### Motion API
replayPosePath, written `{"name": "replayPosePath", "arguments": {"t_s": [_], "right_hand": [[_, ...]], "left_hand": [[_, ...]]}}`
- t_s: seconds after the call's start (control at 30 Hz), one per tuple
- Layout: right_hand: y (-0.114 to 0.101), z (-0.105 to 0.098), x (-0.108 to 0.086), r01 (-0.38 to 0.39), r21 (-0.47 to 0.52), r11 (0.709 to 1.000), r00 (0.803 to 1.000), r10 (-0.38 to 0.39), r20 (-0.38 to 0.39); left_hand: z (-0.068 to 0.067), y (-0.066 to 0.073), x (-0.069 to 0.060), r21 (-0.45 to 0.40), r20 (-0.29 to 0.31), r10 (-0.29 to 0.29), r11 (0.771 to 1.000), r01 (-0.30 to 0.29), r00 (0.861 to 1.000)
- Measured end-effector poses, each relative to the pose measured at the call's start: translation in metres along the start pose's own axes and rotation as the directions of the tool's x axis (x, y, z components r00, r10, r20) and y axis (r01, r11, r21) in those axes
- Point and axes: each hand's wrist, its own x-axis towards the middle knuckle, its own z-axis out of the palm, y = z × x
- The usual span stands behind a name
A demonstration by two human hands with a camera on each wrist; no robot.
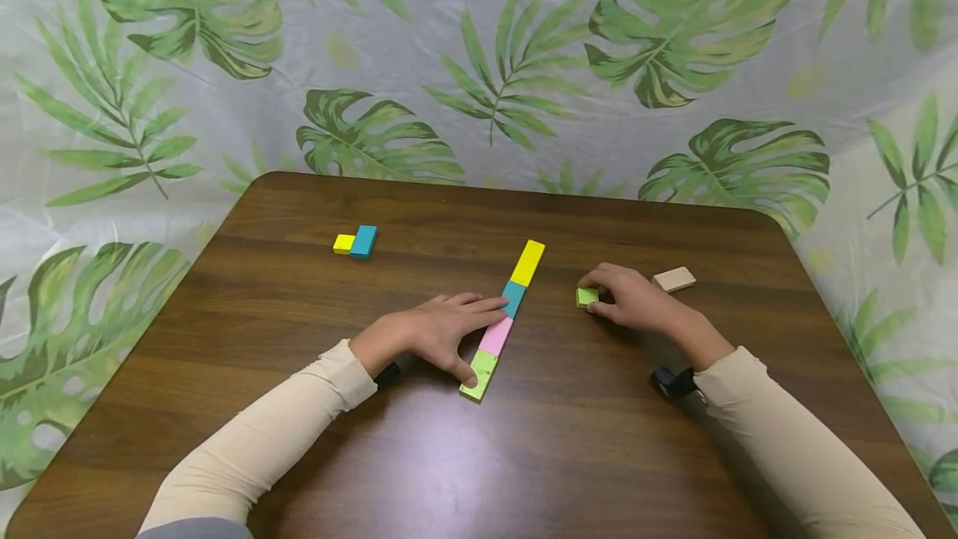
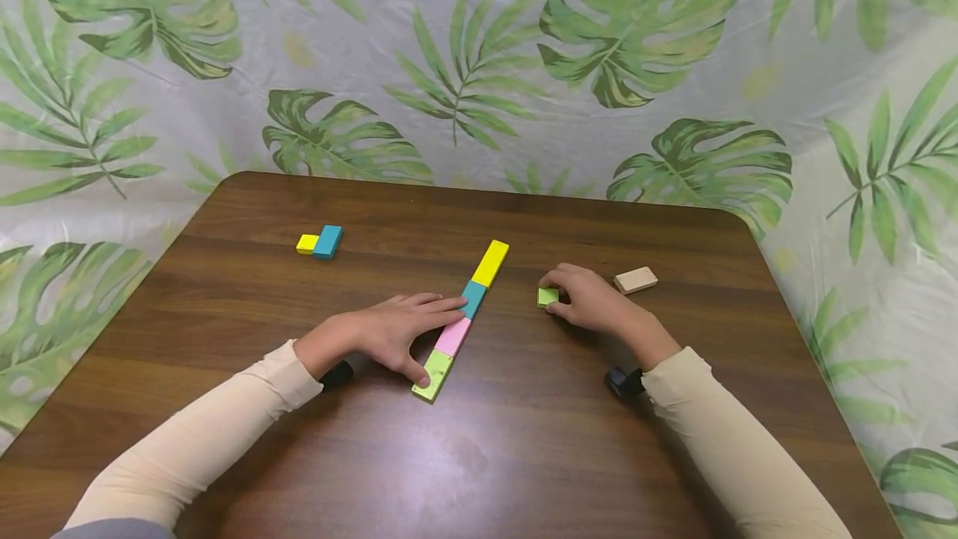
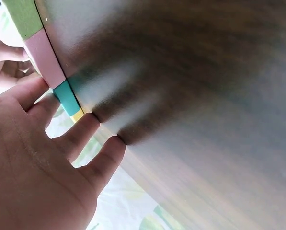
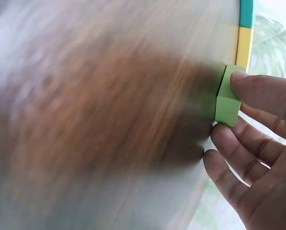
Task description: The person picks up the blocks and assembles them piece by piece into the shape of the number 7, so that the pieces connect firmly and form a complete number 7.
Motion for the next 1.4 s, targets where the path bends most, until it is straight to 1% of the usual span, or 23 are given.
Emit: {"name": "replayPosePath", "arguments": {"t_s": [0.13, 0.3, 0.43, 0.6, 0.73, 0.97, 1.4], "right_hand": [[-0.0014, 0.0008, 0.0048, 0.002, -0.005, 1.0, 1.0, -0.002, 0.015], [-0.0003, 0.0003, 0.0046, 0.005, 0.015, 1.0, 1.0, -0.006, 0.028], [0.0022, -0.0006, 0.0022, 0.031, 0.05, 0.998, 0.999, -0.033, 0.026], [0.0028, -0.0019, 0.002, 0.05, 0.046, 0.998, 0.998, -0.052, 0.041], [0.0024, -0.0035, 0.0028, 0.04, 0.045, 0.998, 0.998, -0.043, 0.055], [0.004, -0.0046, 0.0047, 0.046, 0.045, 0.998, 0.998, -0.048, 0.049], [0.0061, -0.0052, 0.008, 0.02, 0.038, 0.999, 0.998, -0.022, 0.059]], "left_hand": [[0.0006, -0.001, 0.0003, 0.007, -0.002, -0.002, 1.0, 0.002, 1.0], [0.0011, -0.0017, 0.001, 0.008, -0.004, 0.0, 1.0, 0.0, 1.0], [0.0016, -0.002, 0.0016, 0.005, -0.005, 0.001, 1.0, -0.001, 1.0], [0.0016, -0.0018, 0.0014, 0.005, -0.002, -0.005, 1.0, 0.005, 1.0], [0.0014, -0.0017, 0.0012, 0.007, -0.005, -0.003, 1.0, 0.003, 1.0], [0.0011, -0.0011, 0.0014, 0.013, 0.0, -0.003, 1.0, 0.003, 1.0], [0.0, -0.0001, 0.0015, 0.01, 0.006, -0.008, 1.0, 0.008, 1.0]]}}
